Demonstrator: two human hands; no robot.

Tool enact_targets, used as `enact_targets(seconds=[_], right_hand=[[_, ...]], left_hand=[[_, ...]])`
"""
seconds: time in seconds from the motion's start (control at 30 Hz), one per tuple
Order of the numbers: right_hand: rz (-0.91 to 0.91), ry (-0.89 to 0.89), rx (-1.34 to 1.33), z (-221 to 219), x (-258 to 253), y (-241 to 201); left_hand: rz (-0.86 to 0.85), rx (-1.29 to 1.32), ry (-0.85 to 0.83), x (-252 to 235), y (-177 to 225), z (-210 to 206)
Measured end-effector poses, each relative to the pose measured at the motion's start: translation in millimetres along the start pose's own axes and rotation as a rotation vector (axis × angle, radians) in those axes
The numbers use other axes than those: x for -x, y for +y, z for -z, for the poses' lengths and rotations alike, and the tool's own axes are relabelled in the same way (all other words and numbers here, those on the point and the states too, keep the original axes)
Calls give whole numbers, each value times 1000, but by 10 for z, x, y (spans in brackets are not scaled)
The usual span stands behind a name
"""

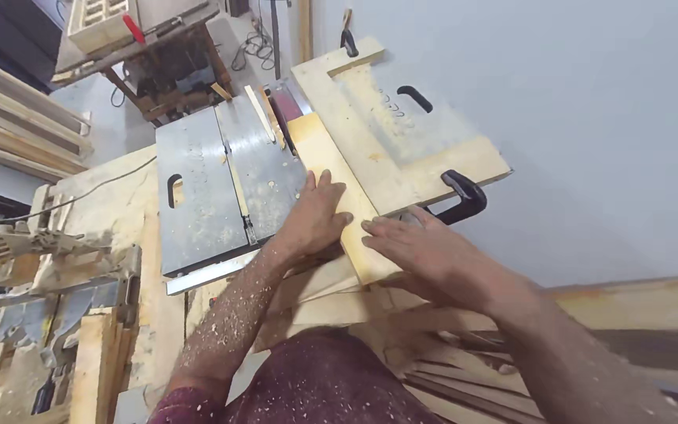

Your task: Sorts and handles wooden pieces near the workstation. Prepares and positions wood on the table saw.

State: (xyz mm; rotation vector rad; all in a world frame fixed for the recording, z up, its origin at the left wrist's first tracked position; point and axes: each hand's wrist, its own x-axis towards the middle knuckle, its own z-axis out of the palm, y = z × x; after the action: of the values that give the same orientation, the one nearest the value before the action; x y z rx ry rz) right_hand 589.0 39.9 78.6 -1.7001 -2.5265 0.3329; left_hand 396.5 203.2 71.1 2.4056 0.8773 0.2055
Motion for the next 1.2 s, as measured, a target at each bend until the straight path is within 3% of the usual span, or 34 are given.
enact_targets(seconds=[0.07,0.13,0.27,0.33,0.47,0.7,0.8,1.07,1.2], right_hand=[[-57,-127,27,131,-215,70],[-34,-107,53,192,-372,157],[35,-53,111,227,-652,323],[33,-65,159,233,-822,408],[1,-76,154,286,-1222,609],[-69,-63,107,442,-1985,939],[-55,-71,84,498,-2263,1142],[32,-114,102,664,-2818,1513],[-3,0,104,636,-3220,1722]], left_hand=[[13,19,35,2,-18,-1],[-18,22,107,184,94,-83],[-307,87,372,784,240,-412],[-372,119,447,970,157,-457],[-208,29,575,1116,-219,-192],[359,-187,564,1283,-1129,269],[343,-141,646,1313,-1189,220],[332,-170,633,1285,-1165,182],[351,-202,646,1272,-1167,163]])
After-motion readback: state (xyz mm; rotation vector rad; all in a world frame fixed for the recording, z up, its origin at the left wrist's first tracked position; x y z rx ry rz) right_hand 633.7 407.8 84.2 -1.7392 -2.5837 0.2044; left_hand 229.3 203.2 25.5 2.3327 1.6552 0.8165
